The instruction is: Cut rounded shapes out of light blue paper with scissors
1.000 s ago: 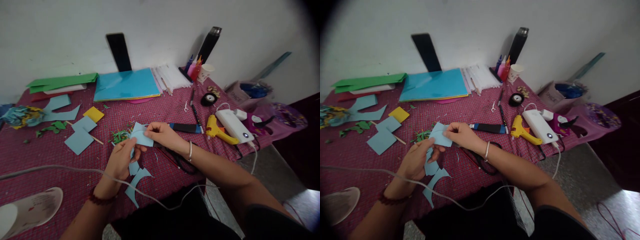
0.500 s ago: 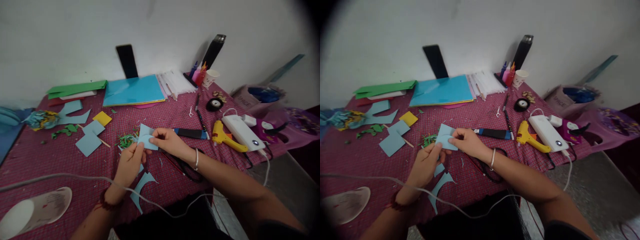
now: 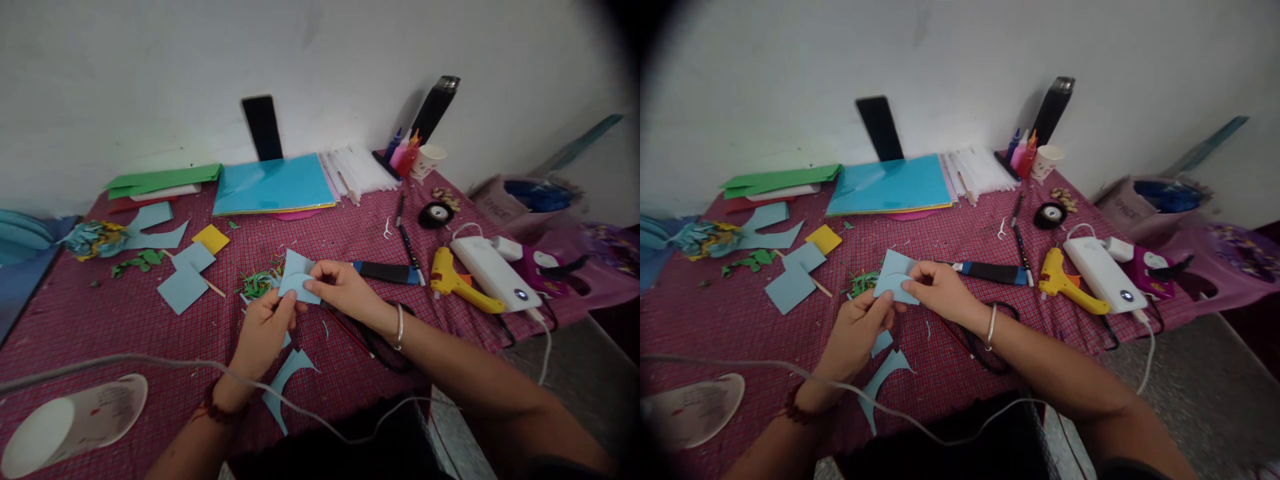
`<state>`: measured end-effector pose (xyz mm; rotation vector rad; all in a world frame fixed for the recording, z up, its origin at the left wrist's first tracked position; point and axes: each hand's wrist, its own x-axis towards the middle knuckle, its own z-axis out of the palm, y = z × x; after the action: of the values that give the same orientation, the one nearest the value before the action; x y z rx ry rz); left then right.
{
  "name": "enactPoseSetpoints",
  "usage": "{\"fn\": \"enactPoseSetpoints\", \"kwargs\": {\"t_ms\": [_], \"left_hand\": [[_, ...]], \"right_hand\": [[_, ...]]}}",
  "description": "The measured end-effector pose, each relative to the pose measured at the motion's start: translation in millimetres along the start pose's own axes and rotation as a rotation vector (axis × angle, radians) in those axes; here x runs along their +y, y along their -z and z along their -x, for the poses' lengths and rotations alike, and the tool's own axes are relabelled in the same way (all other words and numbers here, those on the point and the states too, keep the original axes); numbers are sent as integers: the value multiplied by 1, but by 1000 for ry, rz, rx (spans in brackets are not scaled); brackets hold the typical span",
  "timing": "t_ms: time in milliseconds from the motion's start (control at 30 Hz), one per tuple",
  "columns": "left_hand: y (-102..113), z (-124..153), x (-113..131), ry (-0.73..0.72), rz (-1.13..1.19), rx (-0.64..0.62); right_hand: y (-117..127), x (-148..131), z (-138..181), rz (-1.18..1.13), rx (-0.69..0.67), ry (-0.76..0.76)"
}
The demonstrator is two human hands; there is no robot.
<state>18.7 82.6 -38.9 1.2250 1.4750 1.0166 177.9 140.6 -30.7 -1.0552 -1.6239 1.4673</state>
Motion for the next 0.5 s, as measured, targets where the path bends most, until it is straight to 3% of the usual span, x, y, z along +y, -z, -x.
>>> {"fn": "enactPoseSetpoints", "kwargs": {"t_ms": [267,400,500], "left_hand": [[-2,-4,12,215,397,59],[0,-7,13,281,521,38],[2,-10,10,317,599,-13]], "right_hand": [[0,2,1,-127,-4,-52],[-1,8,0,-250,6,-107],[-1,10,0,-221,-48,-137]]}}
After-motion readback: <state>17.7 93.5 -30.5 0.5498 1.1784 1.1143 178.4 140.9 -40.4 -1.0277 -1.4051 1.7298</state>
